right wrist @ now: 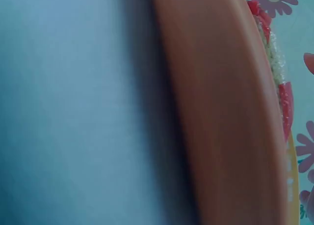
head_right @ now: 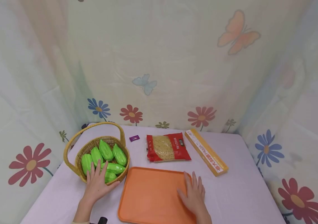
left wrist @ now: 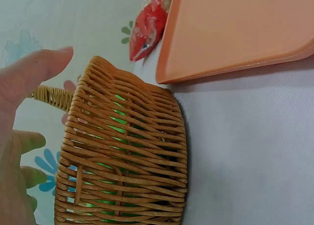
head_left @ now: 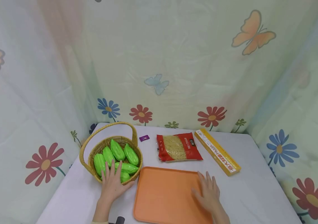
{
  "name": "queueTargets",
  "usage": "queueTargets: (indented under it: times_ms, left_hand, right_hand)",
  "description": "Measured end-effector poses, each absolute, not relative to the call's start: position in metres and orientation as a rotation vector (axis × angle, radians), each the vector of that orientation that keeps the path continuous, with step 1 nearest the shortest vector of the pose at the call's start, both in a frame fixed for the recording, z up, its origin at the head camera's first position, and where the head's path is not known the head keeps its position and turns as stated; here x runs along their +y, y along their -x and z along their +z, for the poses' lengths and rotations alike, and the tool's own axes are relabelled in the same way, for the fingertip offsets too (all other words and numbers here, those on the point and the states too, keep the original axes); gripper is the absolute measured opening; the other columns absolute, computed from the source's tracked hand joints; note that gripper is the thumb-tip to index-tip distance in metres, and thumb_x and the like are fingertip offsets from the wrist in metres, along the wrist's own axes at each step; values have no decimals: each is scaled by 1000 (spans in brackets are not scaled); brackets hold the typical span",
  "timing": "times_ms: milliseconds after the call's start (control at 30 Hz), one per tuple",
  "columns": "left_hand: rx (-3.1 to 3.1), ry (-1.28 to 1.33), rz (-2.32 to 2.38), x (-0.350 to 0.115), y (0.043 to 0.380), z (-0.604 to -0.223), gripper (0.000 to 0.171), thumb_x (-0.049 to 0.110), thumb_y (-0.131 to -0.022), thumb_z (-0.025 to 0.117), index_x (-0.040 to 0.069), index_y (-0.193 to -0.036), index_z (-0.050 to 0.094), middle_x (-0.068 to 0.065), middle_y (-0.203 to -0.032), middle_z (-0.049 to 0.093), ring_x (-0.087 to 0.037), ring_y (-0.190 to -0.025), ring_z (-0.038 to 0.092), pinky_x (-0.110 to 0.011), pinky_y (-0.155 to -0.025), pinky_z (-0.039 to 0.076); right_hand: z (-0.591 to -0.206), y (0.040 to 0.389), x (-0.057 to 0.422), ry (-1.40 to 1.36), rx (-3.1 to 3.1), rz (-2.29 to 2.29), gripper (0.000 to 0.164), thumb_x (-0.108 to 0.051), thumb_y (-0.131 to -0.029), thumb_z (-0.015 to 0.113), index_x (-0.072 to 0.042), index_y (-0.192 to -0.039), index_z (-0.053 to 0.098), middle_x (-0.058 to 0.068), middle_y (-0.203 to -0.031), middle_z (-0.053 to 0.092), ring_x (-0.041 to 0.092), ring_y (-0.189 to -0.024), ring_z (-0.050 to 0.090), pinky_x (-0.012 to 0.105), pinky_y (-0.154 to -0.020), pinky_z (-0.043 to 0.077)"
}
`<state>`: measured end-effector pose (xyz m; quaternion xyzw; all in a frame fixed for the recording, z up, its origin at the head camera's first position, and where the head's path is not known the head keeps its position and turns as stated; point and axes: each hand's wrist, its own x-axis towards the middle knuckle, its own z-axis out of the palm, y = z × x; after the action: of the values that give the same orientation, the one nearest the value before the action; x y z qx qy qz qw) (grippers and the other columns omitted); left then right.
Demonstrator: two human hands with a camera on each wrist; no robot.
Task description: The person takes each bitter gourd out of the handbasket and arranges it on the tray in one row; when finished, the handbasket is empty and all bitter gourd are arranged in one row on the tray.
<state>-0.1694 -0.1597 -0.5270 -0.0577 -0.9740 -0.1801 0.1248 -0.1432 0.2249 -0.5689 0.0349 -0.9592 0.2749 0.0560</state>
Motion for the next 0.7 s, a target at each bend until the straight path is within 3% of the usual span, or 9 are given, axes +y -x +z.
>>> queueTargets:
  times_ms: [200,400,700]
  left_hand:
    - [-2865,170,-560,-162,172,-534,100,67,-68,62,5,-141,33,-26,-146,19,-50,-131,4,-67,-99,8]
    - [-2909,147,-647,-168,175,-534,95,62,-72,64,3,-140,35,-28,-143,24,-51,-131,8,-66,-100,7]
    - [-2966,124,-735,-179,182,-528,84,51,-80,61,-2,-139,33,-31,-137,32,-53,-125,23,-63,-98,22]
  right_hand:
    - [-584,141,224,-186,-2774,883,66,-32,-87,60,-5,-140,31,32,-140,21,57,-122,18,74,-85,20]
    - [-595,143,223,-275,-2651,925,65,-16,-82,66,3,-136,35,35,-134,29,52,-117,29,66,-88,27]
    - [-600,139,222,-243,-2708,966,63,-20,-86,62,6,-136,34,37,-133,29,52,-119,27,64,-92,24]
